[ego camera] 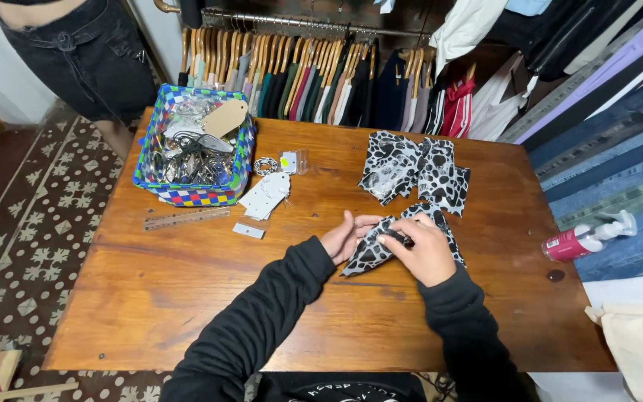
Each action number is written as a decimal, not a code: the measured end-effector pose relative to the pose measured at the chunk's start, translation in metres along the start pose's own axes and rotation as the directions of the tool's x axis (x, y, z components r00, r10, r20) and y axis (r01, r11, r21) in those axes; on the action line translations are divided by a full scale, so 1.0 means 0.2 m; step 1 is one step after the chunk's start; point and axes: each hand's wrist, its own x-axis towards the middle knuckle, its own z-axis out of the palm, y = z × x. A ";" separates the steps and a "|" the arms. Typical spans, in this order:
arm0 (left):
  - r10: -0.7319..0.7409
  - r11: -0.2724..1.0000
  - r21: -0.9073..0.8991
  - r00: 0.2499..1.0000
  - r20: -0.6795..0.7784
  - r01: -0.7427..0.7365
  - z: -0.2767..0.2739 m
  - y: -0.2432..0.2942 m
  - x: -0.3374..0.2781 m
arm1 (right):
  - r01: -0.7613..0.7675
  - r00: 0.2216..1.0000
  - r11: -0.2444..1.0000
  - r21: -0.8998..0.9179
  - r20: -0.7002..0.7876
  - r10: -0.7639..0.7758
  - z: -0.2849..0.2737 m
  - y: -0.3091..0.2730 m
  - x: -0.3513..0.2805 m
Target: Attaching price tags to leopard-print fabric accessories and folding them on a wooden table.
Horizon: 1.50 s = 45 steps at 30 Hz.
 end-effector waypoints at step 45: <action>0.320 0.637 0.764 0.866 -0.383 0.103 0.10 0.33 0.48 | -0.503 0.771 0.776 -0.381 0.206 0.602 -0.05 0.65 -0.17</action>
